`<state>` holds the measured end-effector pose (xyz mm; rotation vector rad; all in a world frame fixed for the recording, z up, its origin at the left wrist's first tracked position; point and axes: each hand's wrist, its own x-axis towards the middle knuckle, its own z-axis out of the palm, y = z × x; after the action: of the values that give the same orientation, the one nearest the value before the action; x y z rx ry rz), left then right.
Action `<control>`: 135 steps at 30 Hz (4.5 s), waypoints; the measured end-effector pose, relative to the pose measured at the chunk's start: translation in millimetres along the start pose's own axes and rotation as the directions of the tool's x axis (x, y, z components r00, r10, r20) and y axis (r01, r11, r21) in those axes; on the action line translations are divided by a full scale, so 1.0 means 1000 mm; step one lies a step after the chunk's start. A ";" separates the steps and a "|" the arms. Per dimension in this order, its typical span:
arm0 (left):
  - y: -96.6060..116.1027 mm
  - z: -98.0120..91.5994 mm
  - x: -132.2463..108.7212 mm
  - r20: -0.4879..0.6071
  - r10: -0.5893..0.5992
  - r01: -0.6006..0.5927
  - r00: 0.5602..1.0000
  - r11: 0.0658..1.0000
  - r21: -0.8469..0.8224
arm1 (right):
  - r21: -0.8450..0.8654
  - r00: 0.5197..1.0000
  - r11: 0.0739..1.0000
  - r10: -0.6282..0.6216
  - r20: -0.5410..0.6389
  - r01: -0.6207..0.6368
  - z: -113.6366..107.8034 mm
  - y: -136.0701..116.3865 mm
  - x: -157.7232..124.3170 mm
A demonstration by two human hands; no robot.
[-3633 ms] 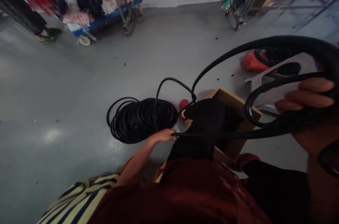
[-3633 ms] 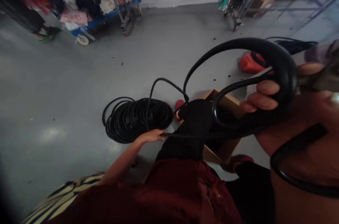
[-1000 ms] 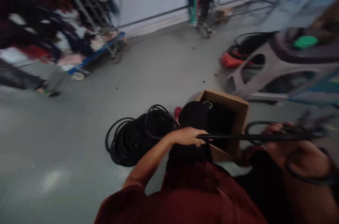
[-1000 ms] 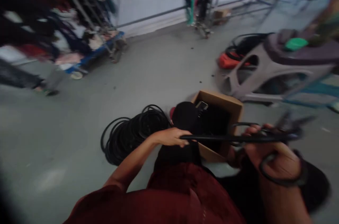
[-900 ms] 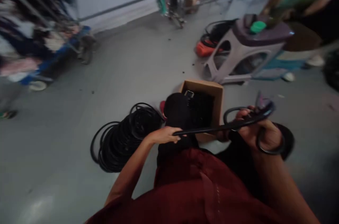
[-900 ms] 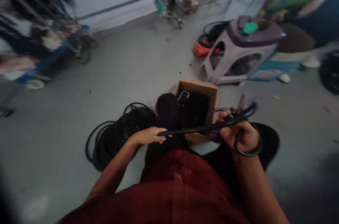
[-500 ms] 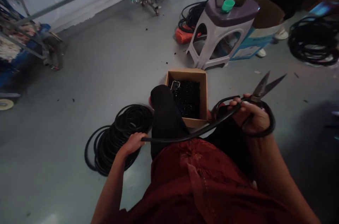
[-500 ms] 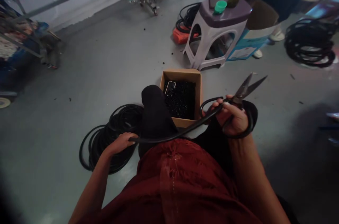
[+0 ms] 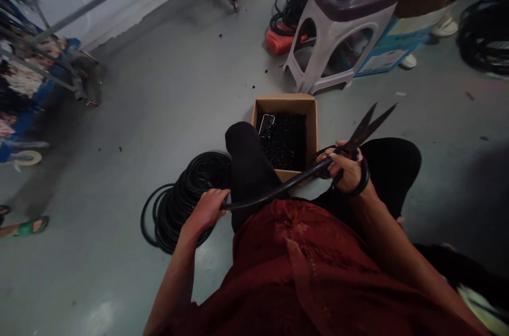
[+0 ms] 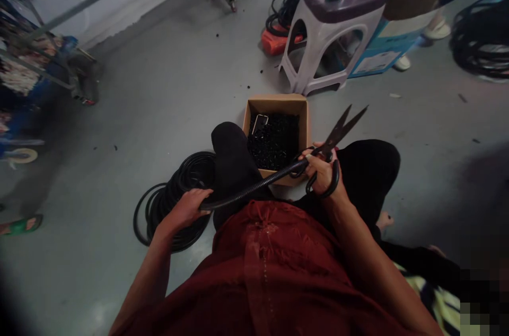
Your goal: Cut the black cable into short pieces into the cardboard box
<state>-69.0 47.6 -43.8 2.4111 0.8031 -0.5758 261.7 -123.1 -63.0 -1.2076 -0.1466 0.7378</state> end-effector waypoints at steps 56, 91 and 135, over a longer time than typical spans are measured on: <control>0.127 -0.006 0.118 -0.230 -0.160 -0.172 0.960 0.312 -0.935 | -0.758 0.797 0.523 0.221 0.563 0.390 -0.006 0.022 -0.028; 0.133 0.026 0.198 -0.011 0.041 -0.030 0.999 0.491 -0.871 | -0.754 0.858 0.643 0.304 0.414 0.137 -0.048 0.095 0.014; 0.137 0.038 0.230 0.099 -0.047 0.108 0.994 0.563 -0.819 | -0.966 0.920 0.241 0.349 0.178 0.096 -0.051 0.111 0.024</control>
<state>178.8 27.5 -149.1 1.4659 0.8915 -0.2065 256.1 -131.8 -187.0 -2.3208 -0.9788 1.0660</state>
